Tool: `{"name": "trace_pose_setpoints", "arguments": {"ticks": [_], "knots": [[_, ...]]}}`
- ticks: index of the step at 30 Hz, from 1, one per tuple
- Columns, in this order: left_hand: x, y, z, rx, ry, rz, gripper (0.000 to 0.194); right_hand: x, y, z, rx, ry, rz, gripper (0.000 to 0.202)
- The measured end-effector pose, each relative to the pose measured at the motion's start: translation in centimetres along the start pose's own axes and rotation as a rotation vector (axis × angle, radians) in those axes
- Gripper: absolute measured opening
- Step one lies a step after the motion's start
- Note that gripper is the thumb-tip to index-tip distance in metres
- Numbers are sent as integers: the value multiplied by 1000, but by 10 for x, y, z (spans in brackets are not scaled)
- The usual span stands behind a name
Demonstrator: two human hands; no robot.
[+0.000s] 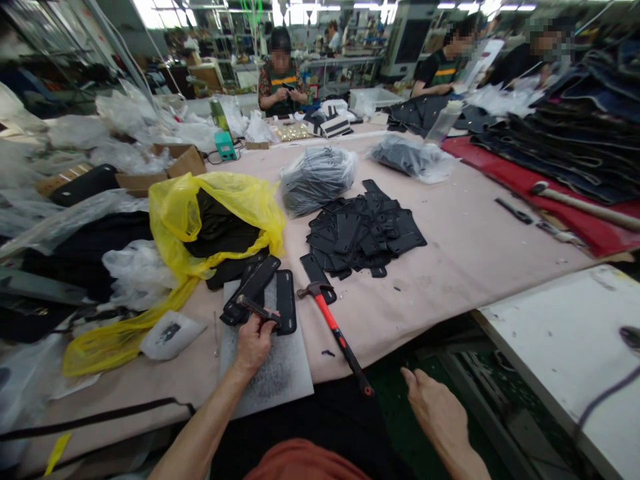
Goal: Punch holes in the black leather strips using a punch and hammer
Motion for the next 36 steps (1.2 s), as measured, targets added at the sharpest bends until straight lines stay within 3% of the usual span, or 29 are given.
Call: {"name": "trace_pose_setpoints", "arguments": {"ticks": [2, 4, 6, 8, 11, 14, 17, 21, 28, 33, 36], "knots": [[0, 0, 0, 0, 0, 11, 22, -7, -5, -4, -3, 73, 48, 40], [0, 0, 1, 2, -9, 19, 22, -37, -12, -8, 38, -41, 68, 37], [1, 0, 1, 7, -17, 21, 22, -87, -17, -8, 72, -271, -7, 30], [2, -1, 0, 10, -12, 26, 21, -145, -18, 0, -35, -416, -123, 28], [2, -1, -1, 16, 10, 28, 21, -222, -19, 18, -104, -421, -251, 27], [2, -1, -3, 29, 17, 24, 24, -268, -25, 33, -84, -350, -321, 34], [1, -1, -5, 58, 24, 6, 26, -279, -35, 45, -127, -312, -266, 27], [0, -3, -8, 87, 32, -16, 25, -274, -39, 53, -148, -315, -262, 13], [-7, -4, -7, 84, 56, -15, 25, -271, -52, 43, 21, -311, -248, 17], [-9, -6, -9, 107, 27, -24, 26, -292, -53, 43, -37, -234, -341, 41], [-11, -5, -10, 133, 15, -23, 26, -306, -47, 48, -22, -183, -380, 41]]}}
Point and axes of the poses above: each hand's wrist, its own y-axis away from the middle knuckle, its own z-axis out of the palm, x = y × z, the point moved 3 cm from there along -y, towards the middle knuckle, and after that the axes turned 10 degrees about x, right-handed, at the moved point
